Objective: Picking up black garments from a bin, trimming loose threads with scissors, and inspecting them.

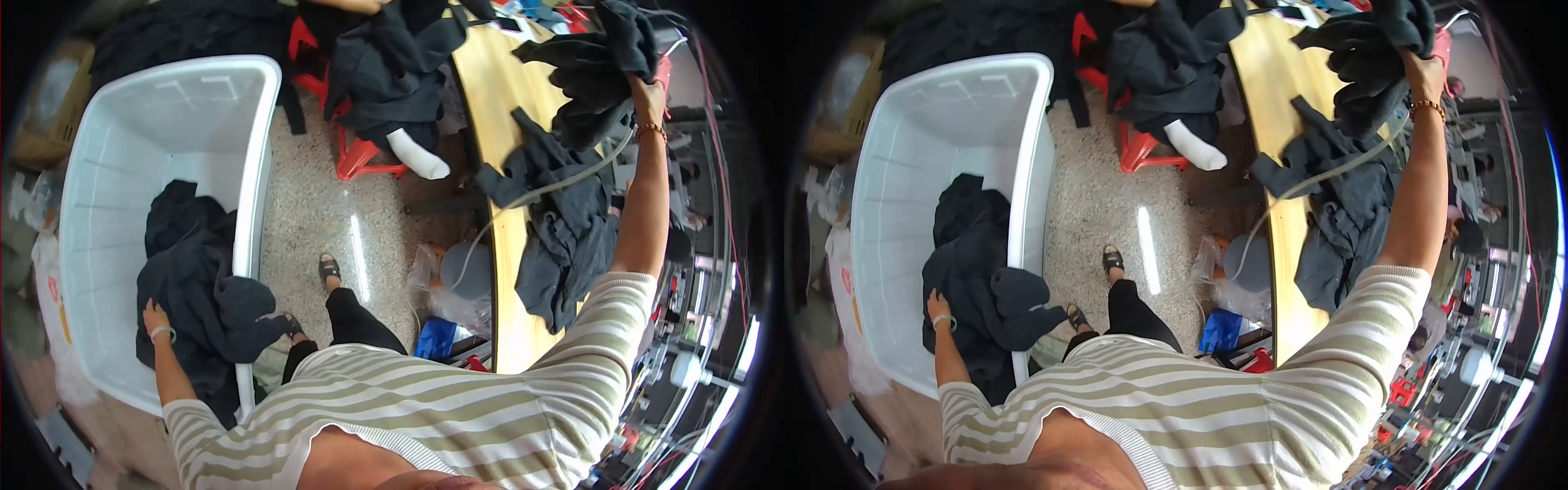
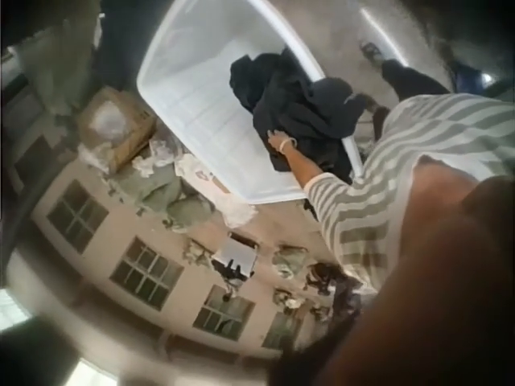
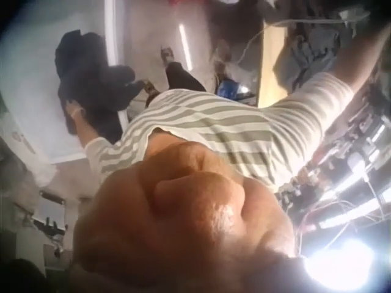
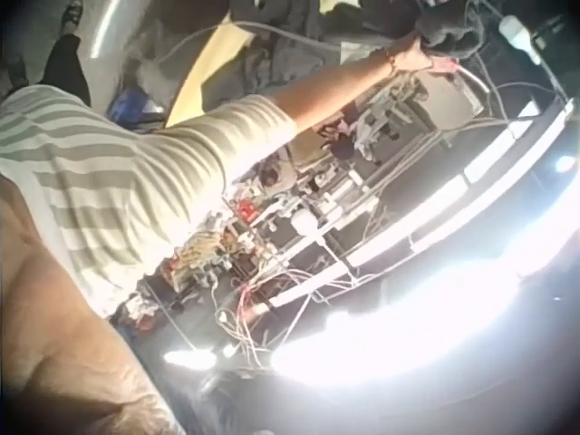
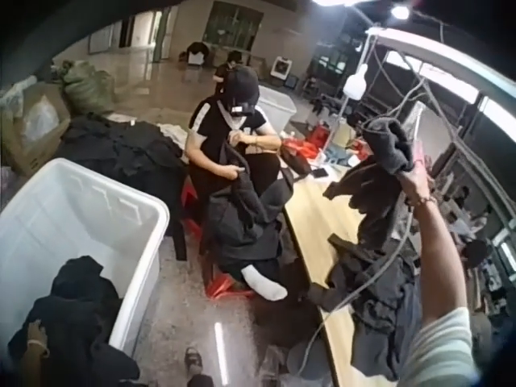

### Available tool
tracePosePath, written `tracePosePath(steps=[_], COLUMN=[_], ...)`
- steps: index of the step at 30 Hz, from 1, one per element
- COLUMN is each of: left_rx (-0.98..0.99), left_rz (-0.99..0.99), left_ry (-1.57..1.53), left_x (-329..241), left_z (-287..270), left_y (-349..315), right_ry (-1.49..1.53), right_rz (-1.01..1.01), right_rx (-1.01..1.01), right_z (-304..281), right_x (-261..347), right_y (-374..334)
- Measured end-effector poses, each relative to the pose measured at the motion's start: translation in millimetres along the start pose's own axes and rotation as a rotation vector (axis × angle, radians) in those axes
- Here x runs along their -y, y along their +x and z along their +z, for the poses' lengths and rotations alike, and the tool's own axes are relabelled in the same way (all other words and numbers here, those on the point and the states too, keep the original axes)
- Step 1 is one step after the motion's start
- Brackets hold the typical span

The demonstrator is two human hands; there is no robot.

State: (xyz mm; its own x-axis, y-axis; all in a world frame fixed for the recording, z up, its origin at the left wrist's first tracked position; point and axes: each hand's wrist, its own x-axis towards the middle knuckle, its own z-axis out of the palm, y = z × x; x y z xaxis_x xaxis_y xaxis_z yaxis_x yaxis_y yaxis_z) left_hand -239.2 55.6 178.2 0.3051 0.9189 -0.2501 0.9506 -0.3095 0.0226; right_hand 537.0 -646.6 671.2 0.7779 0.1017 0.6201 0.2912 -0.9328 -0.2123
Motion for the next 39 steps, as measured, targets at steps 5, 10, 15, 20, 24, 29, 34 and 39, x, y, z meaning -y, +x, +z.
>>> tracePosePath(steps=[5,10,15,20,24,29,34,39], left_rx=[-0.132,-0.428,-0.428,-0.701,-0.538,-0.838,-0.427,-0.432], left_rz=[-0.05,-0.012,-0.033,0.19,0.064,-0.581,-0.484,-0.122], left_ry=[-0.26,-0.725,-1.213,-1.015,-2.109,-0.969,-0.727,-0.542], left_x=[5.2,-48.0,-51.8,110.5,191.7,399.2,265.0,189.3], left_z=[-12.1,-61.9,-163.4,-196.5,-241.8,-128.8,-109.7,-104.5], left_y=[-20.9,-54.7,-166.0,-306.1,-391.7,-484.4,-394.5,-266.3], right_ry=[0.148,0.461,0.727,0.849,0.821,0.727,0.678,0.727], right_rz=[-0.071,0.145,0.099,-0.225,-0.361,-0.426,-0.484,-0.401], right_rx=[0.381,0.701,1.357,1.476,1.559,1.608,1.71,1.694], right_z=[115.5,157.3,141.2,109.8,100.8,82.4,64.3,52.2], right_x=[69.2,119.6,260.2,376.5,445.0,508.6,519.7,526.5], right_y=[-85.6,-227.1,-381.3,-471.3,-519.5,-584.0,-617.5,-631.0])
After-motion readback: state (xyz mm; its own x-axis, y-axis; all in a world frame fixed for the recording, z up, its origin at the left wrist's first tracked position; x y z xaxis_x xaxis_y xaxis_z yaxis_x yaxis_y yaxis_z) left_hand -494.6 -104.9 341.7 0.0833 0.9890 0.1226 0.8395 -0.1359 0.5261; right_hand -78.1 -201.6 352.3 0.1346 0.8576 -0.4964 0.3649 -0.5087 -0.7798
